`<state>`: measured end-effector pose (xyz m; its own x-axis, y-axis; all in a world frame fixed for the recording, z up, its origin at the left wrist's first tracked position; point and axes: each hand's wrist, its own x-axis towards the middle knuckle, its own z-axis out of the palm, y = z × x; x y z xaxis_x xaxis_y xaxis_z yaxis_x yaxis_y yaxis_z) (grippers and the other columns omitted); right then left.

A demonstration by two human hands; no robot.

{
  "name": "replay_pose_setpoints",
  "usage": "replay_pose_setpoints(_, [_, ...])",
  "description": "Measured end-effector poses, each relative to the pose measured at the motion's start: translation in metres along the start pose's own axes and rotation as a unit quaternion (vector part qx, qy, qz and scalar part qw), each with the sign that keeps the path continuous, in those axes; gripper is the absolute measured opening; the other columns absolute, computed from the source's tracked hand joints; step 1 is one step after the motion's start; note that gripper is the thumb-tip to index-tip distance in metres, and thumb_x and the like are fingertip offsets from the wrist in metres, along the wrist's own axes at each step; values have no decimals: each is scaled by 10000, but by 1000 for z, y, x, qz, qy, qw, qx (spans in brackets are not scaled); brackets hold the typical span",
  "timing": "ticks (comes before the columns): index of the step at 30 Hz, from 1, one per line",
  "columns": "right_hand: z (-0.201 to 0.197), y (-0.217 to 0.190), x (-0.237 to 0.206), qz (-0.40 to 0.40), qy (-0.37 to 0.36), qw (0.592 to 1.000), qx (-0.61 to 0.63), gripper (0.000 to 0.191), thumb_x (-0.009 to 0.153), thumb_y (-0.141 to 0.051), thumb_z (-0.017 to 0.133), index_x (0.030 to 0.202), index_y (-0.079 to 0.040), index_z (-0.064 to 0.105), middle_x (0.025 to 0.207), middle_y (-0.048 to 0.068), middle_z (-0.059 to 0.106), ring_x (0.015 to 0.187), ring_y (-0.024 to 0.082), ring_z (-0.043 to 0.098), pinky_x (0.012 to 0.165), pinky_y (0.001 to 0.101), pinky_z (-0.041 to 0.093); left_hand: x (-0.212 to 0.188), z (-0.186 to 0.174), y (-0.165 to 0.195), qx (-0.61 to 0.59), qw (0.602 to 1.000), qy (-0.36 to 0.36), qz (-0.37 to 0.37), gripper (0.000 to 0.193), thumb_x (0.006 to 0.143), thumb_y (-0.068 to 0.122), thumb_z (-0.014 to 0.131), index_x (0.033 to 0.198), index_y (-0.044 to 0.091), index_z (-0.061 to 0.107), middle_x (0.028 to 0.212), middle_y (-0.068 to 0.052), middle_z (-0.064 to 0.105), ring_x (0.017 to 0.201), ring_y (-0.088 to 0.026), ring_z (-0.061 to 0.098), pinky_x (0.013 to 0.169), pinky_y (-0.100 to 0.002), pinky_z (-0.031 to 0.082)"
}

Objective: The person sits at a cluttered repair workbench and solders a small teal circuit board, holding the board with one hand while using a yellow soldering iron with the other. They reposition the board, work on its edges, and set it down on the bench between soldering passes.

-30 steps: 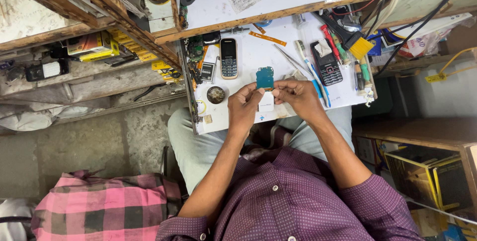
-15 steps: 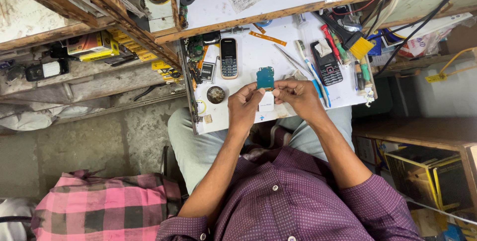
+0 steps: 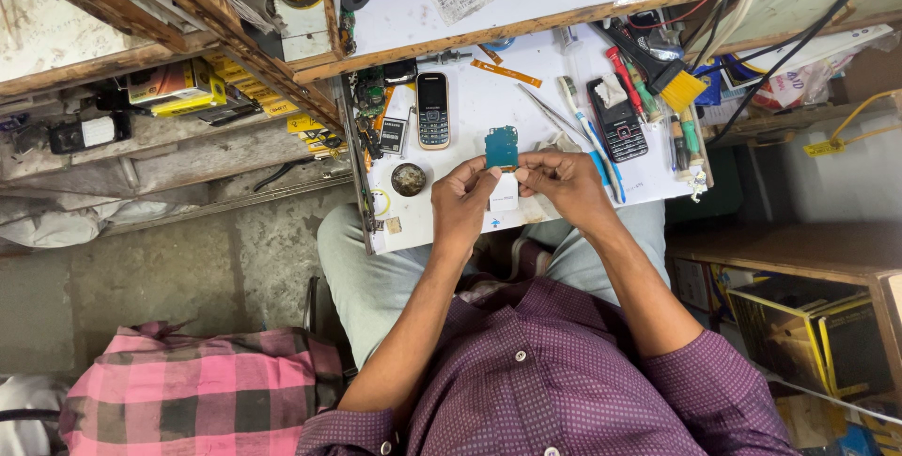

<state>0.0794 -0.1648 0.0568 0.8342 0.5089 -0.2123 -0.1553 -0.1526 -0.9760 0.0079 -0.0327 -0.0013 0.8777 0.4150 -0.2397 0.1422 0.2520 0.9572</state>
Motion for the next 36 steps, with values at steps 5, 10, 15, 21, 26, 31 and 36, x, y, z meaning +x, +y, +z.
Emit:
replay_pose_setpoints(5, [0,-2,1,12,4,1000,16,230,925,-43,717,1138,37,749,908,51,753,765,99,678,710,235,577,0,2,0,-9,1000,6,-1,266,961,60,687,1193,-61,730,802,12,697,623,2,470,524,-186,370])
replay_pose_setpoints(10, [3,-3,1,18,17,1000,8,212,942,-42,713,1128,49,756,840,65,730,716,99,664,670,234,556,-1,3,1,4,1000,17,-1,258,954,60,689,1179,-58,735,788,21,683,612,5,456,502,-188,348])
replay_pose_setpoints(15, [7,-3,2,8,41,999,26,189,933,-39,716,1087,65,756,817,62,729,684,91,658,631,232,558,0,3,1,-6,1000,14,4,252,957,54,686,1175,-61,737,804,20,694,631,9,472,517,-183,362])
replay_pose_setpoints(21, [11,-4,2,11,63,998,22,184,935,-47,701,1074,59,758,798,60,733,661,84,666,621,224,562,0,4,1,-21,1000,10,5,265,955,48,684,1187,-74,721,846,-3,718,676,1,537,557,-177,413])
replay_pose_setpoints(26, [12,-7,0,19,71,997,-1,185,937,-55,706,1075,52,768,784,62,730,651,81,657,613,223,546,0,3,3,-9,1000,8,-1,269,958,51,679,1194,-74,711,870,-26,739,714,-12,589,605,-180,468])
replay_pose_setpoints(31, [11,-8,1,16,61,998,10,186,938,-59,707,1074,55,764,789,63,734,655,83,664,614,223,557,1,4,4,-8,1000,11,-4,272,954,53,685,1189,-79,721,870,-37,734,706,-23,574,592,-191,451])
replay_pose_setpoints(36, [10,-7,2,20,57,998,27,190,936,-63,713,1076,59,756,806,61,738,664,86,673,615,225,572,1,5,4,-19,1000,12,0,271,948,53,688,1183,-79,715,889,-37,740,730,-23,599,617,-186,474])
